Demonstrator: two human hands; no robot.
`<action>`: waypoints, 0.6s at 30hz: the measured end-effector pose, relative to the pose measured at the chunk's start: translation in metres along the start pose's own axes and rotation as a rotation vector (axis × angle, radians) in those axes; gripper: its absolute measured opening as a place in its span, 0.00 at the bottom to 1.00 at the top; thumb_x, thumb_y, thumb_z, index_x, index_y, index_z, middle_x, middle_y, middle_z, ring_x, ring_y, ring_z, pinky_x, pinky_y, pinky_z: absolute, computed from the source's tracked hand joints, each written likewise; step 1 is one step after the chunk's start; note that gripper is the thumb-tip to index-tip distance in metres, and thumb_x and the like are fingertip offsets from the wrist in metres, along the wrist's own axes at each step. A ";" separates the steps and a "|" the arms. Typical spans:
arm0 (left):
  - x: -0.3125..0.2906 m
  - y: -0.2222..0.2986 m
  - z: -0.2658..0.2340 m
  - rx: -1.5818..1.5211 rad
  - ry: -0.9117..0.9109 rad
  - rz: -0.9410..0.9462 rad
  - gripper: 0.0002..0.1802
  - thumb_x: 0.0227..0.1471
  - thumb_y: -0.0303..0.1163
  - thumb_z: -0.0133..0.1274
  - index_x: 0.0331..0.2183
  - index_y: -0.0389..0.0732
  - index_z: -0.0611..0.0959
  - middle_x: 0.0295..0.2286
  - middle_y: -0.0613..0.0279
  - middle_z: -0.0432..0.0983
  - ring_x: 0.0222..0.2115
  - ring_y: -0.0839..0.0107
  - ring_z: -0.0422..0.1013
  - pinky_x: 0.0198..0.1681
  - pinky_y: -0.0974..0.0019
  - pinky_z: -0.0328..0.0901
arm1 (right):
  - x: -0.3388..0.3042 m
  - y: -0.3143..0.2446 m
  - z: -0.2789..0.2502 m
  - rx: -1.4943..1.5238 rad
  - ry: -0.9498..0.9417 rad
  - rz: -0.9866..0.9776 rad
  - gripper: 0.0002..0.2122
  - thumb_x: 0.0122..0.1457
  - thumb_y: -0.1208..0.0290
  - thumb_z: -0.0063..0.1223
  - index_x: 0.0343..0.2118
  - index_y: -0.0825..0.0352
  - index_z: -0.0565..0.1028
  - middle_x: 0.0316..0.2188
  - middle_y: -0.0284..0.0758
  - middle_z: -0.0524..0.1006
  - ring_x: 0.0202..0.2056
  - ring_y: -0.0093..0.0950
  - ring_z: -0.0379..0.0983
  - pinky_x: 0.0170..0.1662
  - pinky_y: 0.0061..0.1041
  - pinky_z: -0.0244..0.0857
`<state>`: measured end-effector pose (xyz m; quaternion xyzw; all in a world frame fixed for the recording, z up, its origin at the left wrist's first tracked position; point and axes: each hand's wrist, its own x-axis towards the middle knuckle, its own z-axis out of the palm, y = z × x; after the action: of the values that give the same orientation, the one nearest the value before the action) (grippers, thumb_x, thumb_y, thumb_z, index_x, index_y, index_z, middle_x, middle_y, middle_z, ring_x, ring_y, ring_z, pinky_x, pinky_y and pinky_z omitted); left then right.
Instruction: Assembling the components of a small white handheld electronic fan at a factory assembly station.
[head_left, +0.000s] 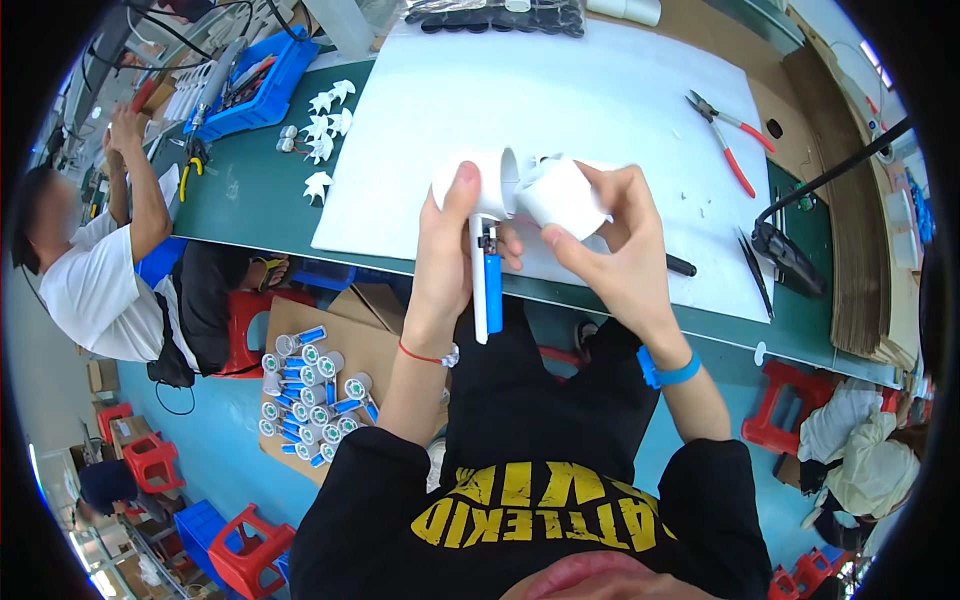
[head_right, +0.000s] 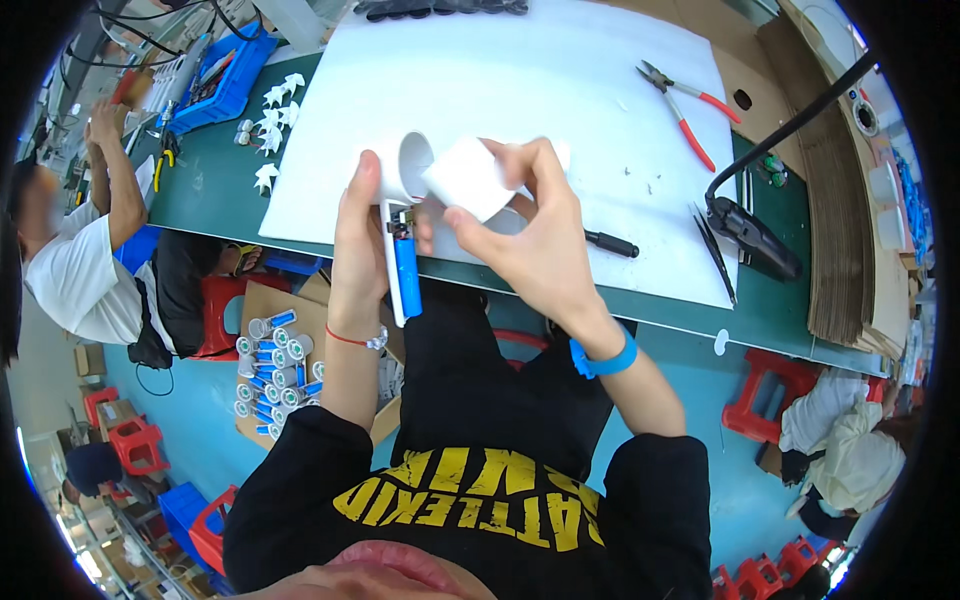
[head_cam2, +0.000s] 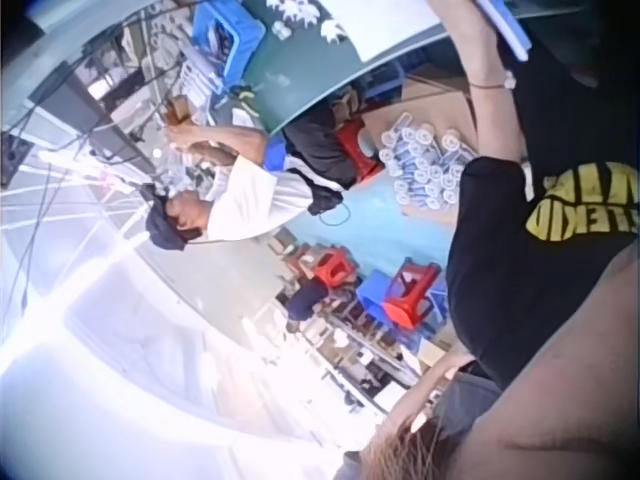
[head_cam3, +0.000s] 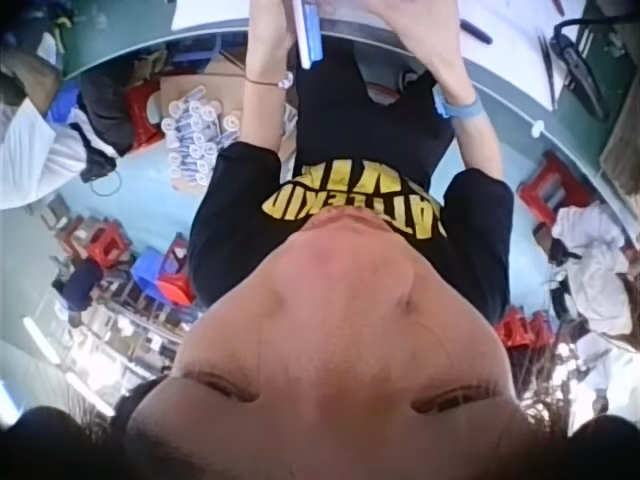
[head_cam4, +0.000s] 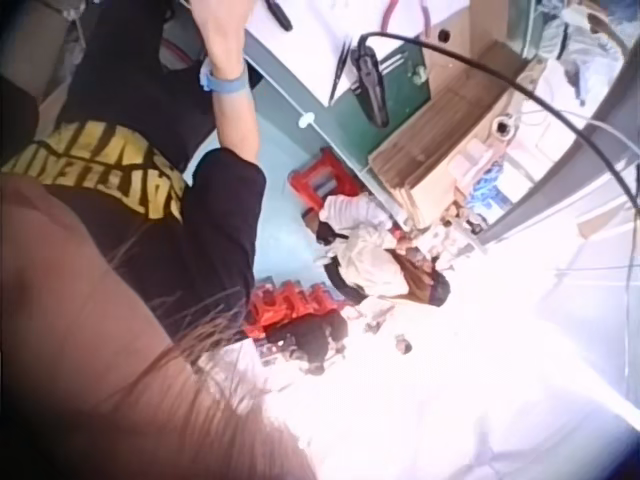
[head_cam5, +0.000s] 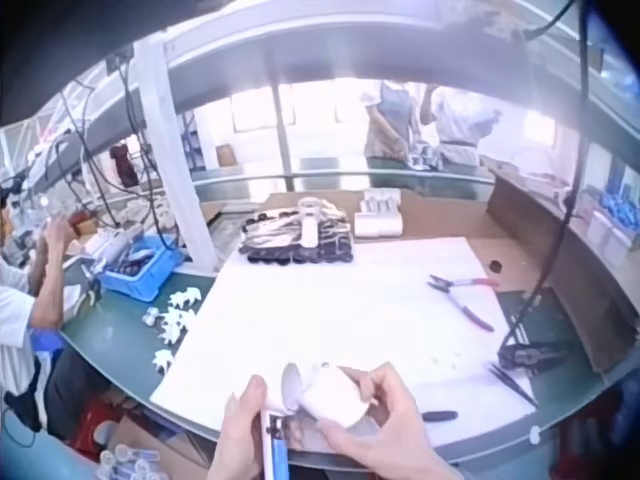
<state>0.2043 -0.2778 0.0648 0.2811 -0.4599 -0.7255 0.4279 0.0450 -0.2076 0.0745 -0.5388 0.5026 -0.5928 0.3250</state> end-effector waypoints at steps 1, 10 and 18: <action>0.001 0.000 -0.001 -0.042 -0.012 -0.003 0.30 0.58 0.56 0.45 0.37 0.33 0.74 0.22 0.60 0.74 0.15 0.78 0.72 0.15 0.79 0.68 | -0.004 0.000 0.001 -0.014 0.044 0.026 0.21 0.45 0.75 0.64 0.35 0.64 0.60 0.48 0.46 0.71 0.53 0.34 0.67 0.52 0.34 0.66; 0.001 -0.008 0.004 -0.499 -0.182 -0.090 0.37 0.62 0.58 0.30 0.40 0.31 0.77 0.27 0.54 0.78 0.15 0.77 0.69 0.16 0.76 0.66 | -0.018 0.006 0.004 -0.067 0.031 -0.106 0.34 0.42 0.82 0.59 0.57 0.67 0.60 0.49 0.37 0.61 0.52 0.31 0.64 0.56 0.32 0.60; -0.001 -0.003 -0.004 -0.295 -0.105 -0.132 0.34 0.63 0.55 0.33 0.43 0.29 0.76 0.33 0.49 0.79 0.22 0.73 0.75 0.25 0.71 0.72 | -0.025 -0.004 -0.014 -0.513 0.005 -0.171 0.30 0.42 0.78 0.66 0.52 0.66 0.69 0.46 0.42 0.71 0.46 0.39 0.68 0.50 0.31 0.64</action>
<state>0.2066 -0.2783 0.0606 0.2063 -0.3509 -0.8253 0.3913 0.0375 -0.1798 0.0716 -0.6425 0.5900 -0.4726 0.1256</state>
